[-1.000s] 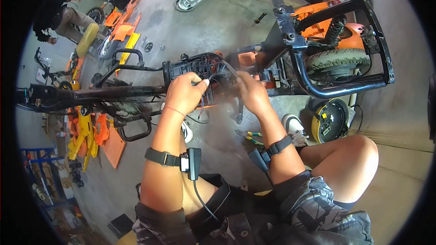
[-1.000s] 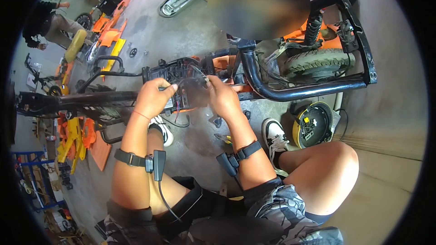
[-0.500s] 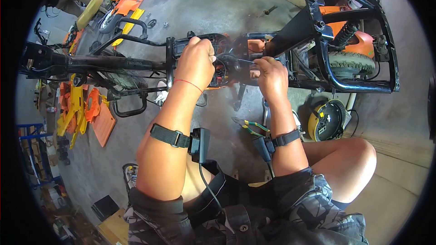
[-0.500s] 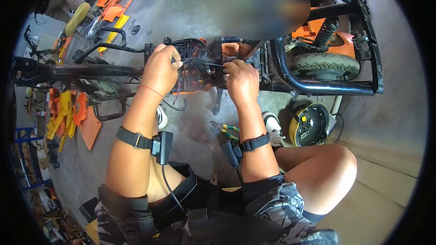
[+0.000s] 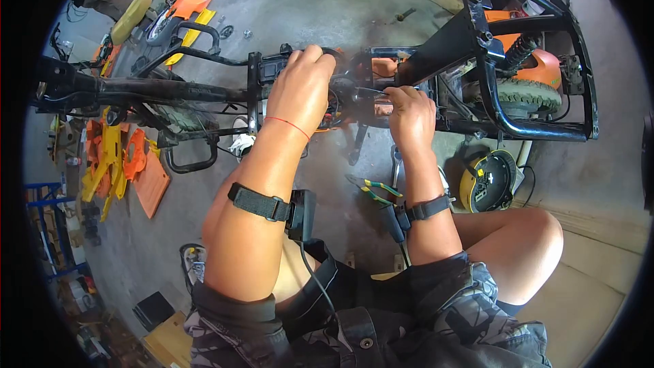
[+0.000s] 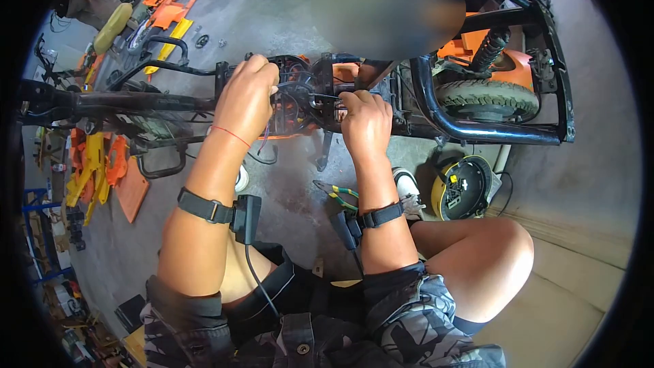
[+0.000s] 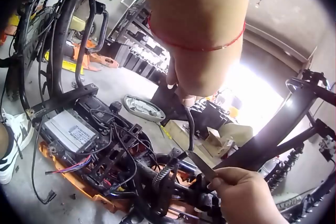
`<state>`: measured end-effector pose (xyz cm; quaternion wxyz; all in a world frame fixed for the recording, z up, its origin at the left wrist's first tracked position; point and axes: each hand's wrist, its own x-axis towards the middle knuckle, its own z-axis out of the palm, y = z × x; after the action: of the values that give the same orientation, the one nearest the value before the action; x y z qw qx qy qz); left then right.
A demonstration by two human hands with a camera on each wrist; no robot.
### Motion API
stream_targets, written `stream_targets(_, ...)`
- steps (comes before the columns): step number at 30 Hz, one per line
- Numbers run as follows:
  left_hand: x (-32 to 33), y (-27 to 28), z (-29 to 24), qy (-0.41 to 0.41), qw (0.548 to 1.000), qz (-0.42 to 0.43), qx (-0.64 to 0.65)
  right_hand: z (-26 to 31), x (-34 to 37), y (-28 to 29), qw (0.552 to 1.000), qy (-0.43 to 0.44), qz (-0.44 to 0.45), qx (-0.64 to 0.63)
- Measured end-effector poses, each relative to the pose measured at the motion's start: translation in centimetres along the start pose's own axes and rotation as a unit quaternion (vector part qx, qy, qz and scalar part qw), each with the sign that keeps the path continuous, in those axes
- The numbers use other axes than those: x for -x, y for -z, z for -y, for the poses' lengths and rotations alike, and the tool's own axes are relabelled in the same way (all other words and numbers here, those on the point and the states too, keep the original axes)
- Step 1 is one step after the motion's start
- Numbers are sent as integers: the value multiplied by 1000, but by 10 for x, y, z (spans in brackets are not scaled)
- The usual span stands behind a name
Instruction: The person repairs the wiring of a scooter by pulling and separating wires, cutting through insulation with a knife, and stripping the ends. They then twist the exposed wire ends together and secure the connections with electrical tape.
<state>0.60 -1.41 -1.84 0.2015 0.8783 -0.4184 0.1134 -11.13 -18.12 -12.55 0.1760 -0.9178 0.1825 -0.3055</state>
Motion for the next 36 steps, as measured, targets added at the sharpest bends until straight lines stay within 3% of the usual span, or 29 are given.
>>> stream_targets(13, 1, 11, -10, -29, 999, 16, 1, 16, 0, 1, 999, -20, 38, 30)
stream_targets(16, 3, 15, -12, -32, 997, 66, -38, 21, -1, 2, 998, -21, 55, 37)
stream_targets(28, 8, 19, -13, -44, 996, 69, -32, 38, -3, -9, 999, 9, 29, 38)
stream_targets(34, 10, 18, -8, -14, 998, 59, 10, 52, 2, -6, 998, 21, 42, 51)
stream_targets(36, 9, 19, -6, 50, 995, 72, 52, 58, 5, -6, 995, 29, 88, 34)
